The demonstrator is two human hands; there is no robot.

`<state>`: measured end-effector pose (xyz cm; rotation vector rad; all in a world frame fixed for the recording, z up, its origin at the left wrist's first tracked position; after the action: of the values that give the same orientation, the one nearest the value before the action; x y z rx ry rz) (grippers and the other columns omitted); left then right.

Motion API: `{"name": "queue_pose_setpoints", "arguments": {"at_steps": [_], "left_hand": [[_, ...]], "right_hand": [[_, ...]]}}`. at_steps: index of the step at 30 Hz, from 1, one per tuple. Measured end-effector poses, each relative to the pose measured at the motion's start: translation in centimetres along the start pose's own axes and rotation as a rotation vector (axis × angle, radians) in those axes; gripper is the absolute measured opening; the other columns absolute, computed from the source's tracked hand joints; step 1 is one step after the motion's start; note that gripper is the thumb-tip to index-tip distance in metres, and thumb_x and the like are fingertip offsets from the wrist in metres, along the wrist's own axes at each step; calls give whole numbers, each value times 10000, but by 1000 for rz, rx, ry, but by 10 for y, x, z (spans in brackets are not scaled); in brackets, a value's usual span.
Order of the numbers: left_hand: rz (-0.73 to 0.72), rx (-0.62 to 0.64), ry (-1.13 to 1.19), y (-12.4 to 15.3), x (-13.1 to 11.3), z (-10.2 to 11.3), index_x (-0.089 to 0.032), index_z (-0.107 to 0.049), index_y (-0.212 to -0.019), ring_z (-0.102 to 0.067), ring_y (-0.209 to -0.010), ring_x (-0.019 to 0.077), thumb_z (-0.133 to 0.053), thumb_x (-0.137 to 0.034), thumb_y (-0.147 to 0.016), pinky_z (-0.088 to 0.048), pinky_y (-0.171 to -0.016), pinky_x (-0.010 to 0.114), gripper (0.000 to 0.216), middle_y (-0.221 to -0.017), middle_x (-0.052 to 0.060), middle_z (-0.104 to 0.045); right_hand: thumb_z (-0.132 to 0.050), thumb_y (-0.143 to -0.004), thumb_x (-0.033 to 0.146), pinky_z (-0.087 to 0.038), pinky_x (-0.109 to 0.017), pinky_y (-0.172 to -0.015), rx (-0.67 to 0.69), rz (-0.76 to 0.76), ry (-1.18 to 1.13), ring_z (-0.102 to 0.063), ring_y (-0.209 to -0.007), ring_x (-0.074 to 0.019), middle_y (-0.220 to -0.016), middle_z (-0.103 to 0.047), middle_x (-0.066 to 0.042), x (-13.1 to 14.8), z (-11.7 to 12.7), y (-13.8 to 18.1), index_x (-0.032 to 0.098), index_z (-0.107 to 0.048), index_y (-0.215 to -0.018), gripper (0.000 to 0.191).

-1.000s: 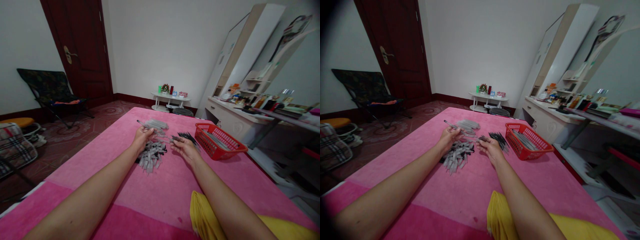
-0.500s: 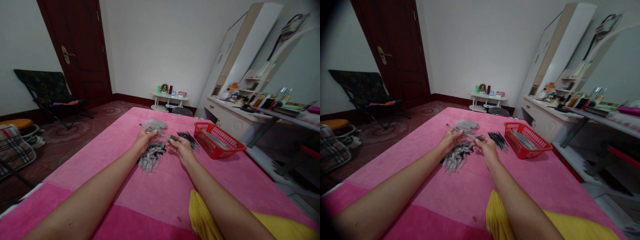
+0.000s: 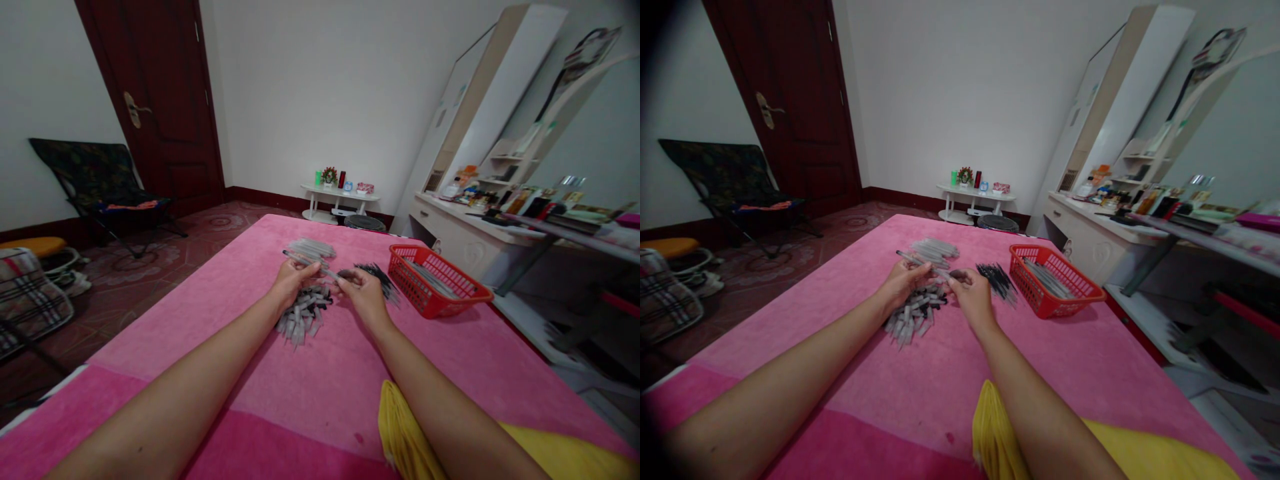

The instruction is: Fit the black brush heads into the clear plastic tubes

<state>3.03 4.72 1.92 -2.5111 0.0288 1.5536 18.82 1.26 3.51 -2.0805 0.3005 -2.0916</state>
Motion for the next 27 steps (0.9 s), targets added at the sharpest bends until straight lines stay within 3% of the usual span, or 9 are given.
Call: {"name": "queue_pose_setpoints", "arguments": {"at_steps": [4,12,23,27], "left_hand": [[10,-13,-5,-1,1,0,-112,-622,-794,-651,-655,149,-830,-298,-536,-563,-627,265,380,-770,49,-692],[-41,-11,-21,5,-5,-8,-135,-521,-688,-637,-617,147,-856,-294,-473,-561,-629,296,429,-695,9,-661],[-151,94,-123,10,-12,-15,-159,-474,-717,-661,-631,192,-832,-318,-516,-546,-568,293,440,-709,44,-692],[-129,97,-157,10,-11,-19,-148,-503,-724,-644,-612,165,-825,-334,-523,-538,-570,275,423,-700,32,-673]], "right_hand": [[-660,-638,220,-497,-252,-502,-15,43,79,-647,-590,-175,-728,-674,-27,4,0,0,179,-635,-740,112],[-711,-569,211,-467,-228,-416,-12,-55,14,-599,-452,-150,-526,-628,-4,9,4,0,158,-624,-685,154],[-694,-561,120,-449,-202,-406,117,-343,-116,-512,-398,-87,-541,-634,-32,6,8,1,126,-605,-629,113],[-707,-582,173,-423,-187,-403,181,-264,-68,-513,-399,-83,-523,-611,-2,11,-1,3,131,-606,-667,138]]}}
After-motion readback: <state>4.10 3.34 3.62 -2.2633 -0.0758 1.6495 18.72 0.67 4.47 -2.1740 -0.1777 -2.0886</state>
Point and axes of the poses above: each hand's wrist, its own y-axis away from the middle knuckle, its own z-axis out of the back of the hand, x = y × z, the point moved 5 cm from there along -y, towards the middle knuckle
